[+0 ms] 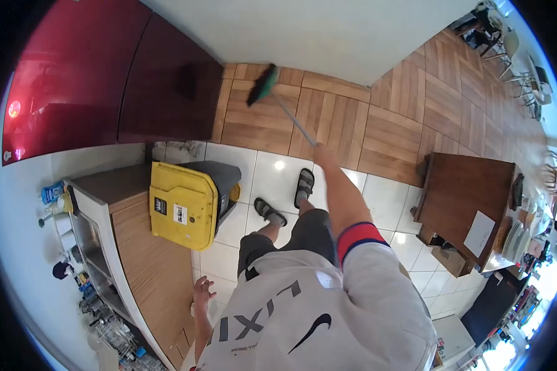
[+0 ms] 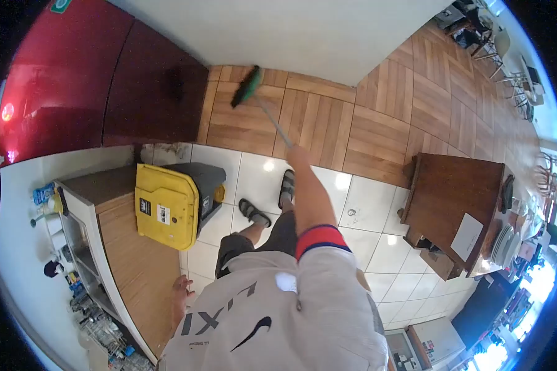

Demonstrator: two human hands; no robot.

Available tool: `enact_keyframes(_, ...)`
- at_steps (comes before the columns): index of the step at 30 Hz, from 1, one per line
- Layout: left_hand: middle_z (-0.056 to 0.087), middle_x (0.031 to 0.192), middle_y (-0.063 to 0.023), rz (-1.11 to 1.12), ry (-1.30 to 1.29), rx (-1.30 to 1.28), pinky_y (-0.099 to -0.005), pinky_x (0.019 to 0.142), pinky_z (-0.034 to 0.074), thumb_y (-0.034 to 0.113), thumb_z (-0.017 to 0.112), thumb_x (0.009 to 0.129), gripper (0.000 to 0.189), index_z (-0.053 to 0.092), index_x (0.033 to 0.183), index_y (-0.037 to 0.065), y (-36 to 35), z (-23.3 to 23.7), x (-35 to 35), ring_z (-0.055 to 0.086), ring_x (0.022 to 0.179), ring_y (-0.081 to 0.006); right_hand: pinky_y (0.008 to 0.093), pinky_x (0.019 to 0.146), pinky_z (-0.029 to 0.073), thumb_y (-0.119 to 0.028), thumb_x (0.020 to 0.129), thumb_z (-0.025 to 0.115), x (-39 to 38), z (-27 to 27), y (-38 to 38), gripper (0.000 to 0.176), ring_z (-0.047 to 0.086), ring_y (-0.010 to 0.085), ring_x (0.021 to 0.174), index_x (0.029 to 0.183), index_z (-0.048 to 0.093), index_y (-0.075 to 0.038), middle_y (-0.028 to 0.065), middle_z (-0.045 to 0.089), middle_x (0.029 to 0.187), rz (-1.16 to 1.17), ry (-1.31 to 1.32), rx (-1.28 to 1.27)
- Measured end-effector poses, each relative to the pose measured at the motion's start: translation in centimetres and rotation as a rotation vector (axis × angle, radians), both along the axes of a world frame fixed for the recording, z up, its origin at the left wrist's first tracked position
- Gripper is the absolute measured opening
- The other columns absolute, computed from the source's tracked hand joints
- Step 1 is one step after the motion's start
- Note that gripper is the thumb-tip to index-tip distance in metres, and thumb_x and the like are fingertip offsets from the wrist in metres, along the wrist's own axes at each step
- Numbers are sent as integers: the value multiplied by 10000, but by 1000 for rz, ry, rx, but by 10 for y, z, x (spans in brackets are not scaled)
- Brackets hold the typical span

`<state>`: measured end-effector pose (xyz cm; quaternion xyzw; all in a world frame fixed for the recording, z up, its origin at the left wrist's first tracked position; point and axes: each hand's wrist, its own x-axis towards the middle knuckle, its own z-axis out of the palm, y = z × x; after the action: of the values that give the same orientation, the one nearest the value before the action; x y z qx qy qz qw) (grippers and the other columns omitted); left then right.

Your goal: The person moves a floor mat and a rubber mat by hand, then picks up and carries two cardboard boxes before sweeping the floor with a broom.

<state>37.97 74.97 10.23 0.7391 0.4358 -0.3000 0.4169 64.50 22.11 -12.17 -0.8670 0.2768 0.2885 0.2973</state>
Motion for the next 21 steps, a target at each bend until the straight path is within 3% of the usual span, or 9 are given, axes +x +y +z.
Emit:
enact_keyframes(3, 577, 936, -138, -48, -27, -19, -267, 526, 508, 177, 437, 861, 284, 454, 1111, 45, 9, -11, 18, 489, 535, -79, 432, 768, 434, -202, 823, 404, -106, 20, -57, 277, 540, 348, 908, 1035, 521, -68, 195, 568, 971, -76, 21, -121)
enact_keyframes(4, 580, 929, -139, -54, -61, -39, -260, 514, 505, 178, 437, 862, 278, 462, 1104, 43, 13, -16, 22, 517, 578, -92, 432, 762, 435, -233, 837, 397, -162, -16, -79, 283, 538, 356, 898, 1026, 513, -56, 201, 568, 951, 69, 44, -152)
enact_keyframes(7, 580, 928, -137, -195, -44, -74, -268, 523, 511, 180, 437, 861, 276, 466, 1099, 43, 24, -25, 48, 559, 705, -126, 433, 755, 435, -260, 862, 357, -288, 56, -85, 298, 542, 372, 865, 998, 519, -50, 204, 576, 913, -181, 108, -152)
enact_keyframes(9, 577, 927, -132, -249, -36, -133, -271, 528, 513, 179, 441, 859, 276, 467, 1098, 44, 53, -51, 63, 562, 738, -134, 440, 756, 434, -279, 862, 357, -360, 83, -77, 317, 540, 382, 864, 1014, 518, -52, 216, 571, 921, -94, 167, -189)
enact_keyframes(13, 570, 909, -108, -384, -31, -215, -281, 552, 519, 175, 453, 856, 272, 471, 1094, 46, 95, -78, 101, 561, 839, -154, 474, 719, 441, -294, 858, 354, -395, 176, 21, 317, 545, 403, 820, 977, 520, -52, 230, 574, 872, -360, 304, -309)
enact_keyframes(17, 572, 877, -71, -447, -122, -274, -265, 536, 498, 161, 473, 844, 258, 487, 1076, 50, 138, -87, 128, 551, 778, -134, 492, 655, 446, -252, 857, 350, -411, 199, 127, 304, 554, 416, 723, 1036, 496, -55, 238, 574, 763, -260, 86, -284)
enact_keyframes(19, 575, 868, -58, -558, -153, -236, -264, 522, 478, 151, 487, 828, 254, 501, 1063, 57, 152, -81, 139, 538, 747, -120, 482, 670, 440, -216, 834, 376, -376, 201, 178, 326, 551, 413, 757, 1085, 462, -25, 247, 571, 815, -203, 20, -133)
enact_keyframes(20, 577, 864, -57, -609, -172, -219, -266, 518, 472, 152, 498, 818, 259, 505, 1060, 60, 158, -78, 143, 535, 735, -117, 467, 712, 433, -220, 821, 408, -371, 165, 198, 358, 549, 396, 816, 1138, 443, -57, 258, 559, 890, -148, -103, -37)
enact_keyframes(21, 579, 860, -56, -661, -193, -201, -268, 514, 465, 154, 508, 809, 264, 508, 1056, 62, 164, -74, 148, 533, 722, -115, 452, 751, 425, -227, 816, 430, -327, 195, 221, 385, 544, 376, 867, 1182, 433, -108, 248, 551, 945, -333, 9, 178)
